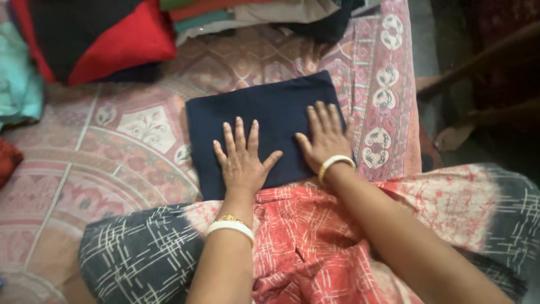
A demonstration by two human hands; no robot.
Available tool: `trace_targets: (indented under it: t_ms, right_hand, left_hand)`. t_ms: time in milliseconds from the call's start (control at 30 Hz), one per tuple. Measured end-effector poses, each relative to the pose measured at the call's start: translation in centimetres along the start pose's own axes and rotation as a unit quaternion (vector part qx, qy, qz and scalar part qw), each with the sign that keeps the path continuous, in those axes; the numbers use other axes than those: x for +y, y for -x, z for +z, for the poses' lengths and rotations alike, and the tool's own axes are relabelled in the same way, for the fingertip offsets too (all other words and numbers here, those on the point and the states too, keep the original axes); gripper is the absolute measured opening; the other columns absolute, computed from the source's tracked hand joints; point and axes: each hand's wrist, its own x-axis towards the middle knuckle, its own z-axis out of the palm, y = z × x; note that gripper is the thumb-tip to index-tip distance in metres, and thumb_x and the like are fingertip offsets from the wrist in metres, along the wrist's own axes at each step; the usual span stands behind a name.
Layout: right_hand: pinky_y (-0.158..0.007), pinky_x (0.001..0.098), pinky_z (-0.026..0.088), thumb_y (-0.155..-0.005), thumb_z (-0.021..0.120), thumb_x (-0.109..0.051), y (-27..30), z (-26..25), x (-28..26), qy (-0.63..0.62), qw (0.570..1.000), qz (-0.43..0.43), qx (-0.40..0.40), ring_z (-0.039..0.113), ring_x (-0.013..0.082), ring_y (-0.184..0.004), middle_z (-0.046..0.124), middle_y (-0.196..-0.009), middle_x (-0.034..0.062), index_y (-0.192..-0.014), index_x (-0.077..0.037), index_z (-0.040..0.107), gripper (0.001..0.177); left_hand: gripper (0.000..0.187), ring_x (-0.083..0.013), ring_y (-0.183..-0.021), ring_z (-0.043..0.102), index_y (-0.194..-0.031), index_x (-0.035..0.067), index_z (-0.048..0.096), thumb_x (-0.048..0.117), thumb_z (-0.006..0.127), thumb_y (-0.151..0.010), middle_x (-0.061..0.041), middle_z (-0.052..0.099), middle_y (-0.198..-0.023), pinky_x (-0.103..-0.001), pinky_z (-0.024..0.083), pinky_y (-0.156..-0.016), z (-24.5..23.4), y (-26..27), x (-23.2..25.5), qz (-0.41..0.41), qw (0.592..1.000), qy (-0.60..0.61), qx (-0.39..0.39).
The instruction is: The person folds a dark blue t-shirt and a purple patterned cloth on a bed, smoothing and aligning each piece before stacking them with other folded clothes.
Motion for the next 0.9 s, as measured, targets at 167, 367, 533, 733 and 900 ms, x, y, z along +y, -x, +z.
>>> trace_targets:
  t_ms: [167,367,533,733,900]
  right_hand:
    - [-0.121,0.0517,0.024,-0.088,0.073,-0.055,0.4,0.0,2.3,-0.063,0.987,0.144,0.025,0.023,0.0373,-0.150,0.024,-0.167,0.0172,-0.155,-0.017,0.036,0.085]
    - [-0.103,0.0415,0.049,-0.072,0.091,-0.016,-1.0,-3.1,4.0,-0.272,0.938,0.215,0.003,0.061,0.0386,-0.123,0.060,-0.134,0.0261,-0.144,-0.009,0.044,0.086]
    - [-0.089,0.0407,0.058,-0.073,0.082,-0.011,-1.0,-7.5,-1.5,-0.364,0.926,0.098,0.027,0.071,0.0336,-0.107,0.068,-0.120,0.0192,-0.141,-0.009,0.046,0.077]
    - [-0.091,0.0443,0.057,-0.086,0.072,-0.021,1.5,-6.6,-16.0,-0.376,0.913,-0.127,-0.098,0.073,0.0373,-0.104,0.073,-0.113,0.0222,-0.148,-0.011,0.044,0.069]
    - [-0.095,0.0453,0.052,-0.084,0.079,-0.029,1.6,-3.1,-15.8,-0.390,0.907,-0.124,-0.099,0.066,0.0374,-0.113,0.068,-0.121,0.0233,-0.139,-0.006,0.051,0.066]
  left_hand:
    - [0.108,-0.0385,-0.156,0.004,-0.161,0.022,0.021,0.082,0.055,-0.079,-0.013,0.013,-0.169,-0.067,0.007,-0.119,0.1,0.2,-0.5,-0.029,0.999,-0.002,-0.032]
    - [0.113,-0.0381,-0.156,-0.001,-0.162,0.020,0.015,0.084,0.054,-0.078,-0.013,0.006,-0.170,-0.066,0.002,-0.119,0.6,0.1,-0.9,-0.030,0.997,0.007,-0.065]
    - [0.098,-0.0373,-0.155,0.003,-0.159,0.019,0.026,0.076,0.049,-0.082,-0.014,0.012,-0.168,-0.066,0.005,-0.117,1.4,-0.4,-2.5,-0.021,0.993,0.065,-0.101]
    - [0.089,-0.0252,-0.122,0.060,-0.137,0.008,0.064,0.079,0.033,-0.093,-0.011,0.066,-0.134,-0.042,0.043,-0.105,-2.0,-1.2,-7.7,-0.246,0.543,0.801,-0.058]
    - [0.045,-0.0172,-0.083,0.067,-0.117,0.003,0.068,0.044,0.069,-0.098,-0.008,0.070,-0.105,-0.034,0.055,-0.070,-4.0,-0.6,-9.7,-0.390,0.590,0.706,0.041]
